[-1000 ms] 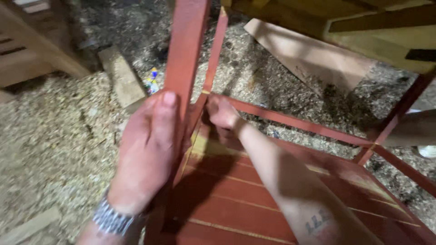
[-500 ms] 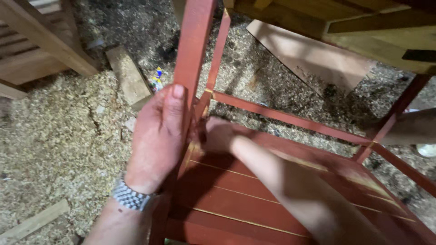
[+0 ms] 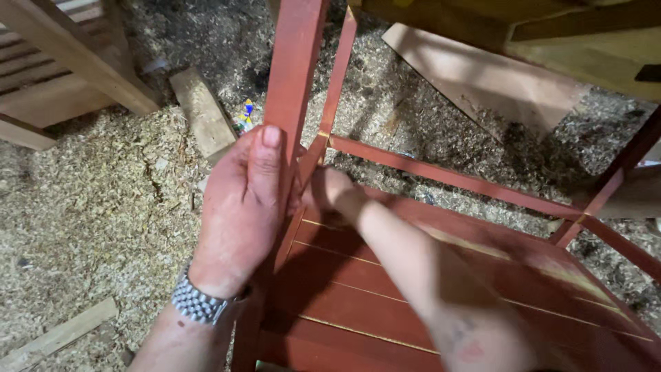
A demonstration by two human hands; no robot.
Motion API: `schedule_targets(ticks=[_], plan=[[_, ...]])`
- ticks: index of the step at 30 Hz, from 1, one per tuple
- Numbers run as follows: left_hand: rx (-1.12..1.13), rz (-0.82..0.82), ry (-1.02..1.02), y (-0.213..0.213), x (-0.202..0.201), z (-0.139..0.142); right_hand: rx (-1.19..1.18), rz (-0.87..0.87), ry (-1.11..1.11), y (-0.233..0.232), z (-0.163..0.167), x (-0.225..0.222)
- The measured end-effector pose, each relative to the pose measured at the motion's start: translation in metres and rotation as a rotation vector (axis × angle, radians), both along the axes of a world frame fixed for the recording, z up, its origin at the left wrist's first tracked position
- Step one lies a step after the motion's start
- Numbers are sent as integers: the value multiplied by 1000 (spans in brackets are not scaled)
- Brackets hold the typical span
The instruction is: The person sits on a low stool and wipes reddish-brown stain onto the bare wood slats and frame of a small wooden shelf unit using a stain-soaked cloth, dipping the cloth into a bowl of stain and working across the shelf surfaces and edges.
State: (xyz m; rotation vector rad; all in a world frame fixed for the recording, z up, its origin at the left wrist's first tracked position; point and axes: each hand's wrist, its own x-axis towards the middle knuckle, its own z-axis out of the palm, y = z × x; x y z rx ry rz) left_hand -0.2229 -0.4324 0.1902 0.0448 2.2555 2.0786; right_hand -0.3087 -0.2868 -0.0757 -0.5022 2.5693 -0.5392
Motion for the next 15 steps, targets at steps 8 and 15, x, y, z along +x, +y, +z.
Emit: schedule_targets(ticks=[8, 15], plan=[[-97, 9, 16, -2, 0, 9, 90, -29, -5, -4, -10, -5], [-46, 35, -81, 2, -1, 8, 65, 236, 23, -11, 44, 30]])
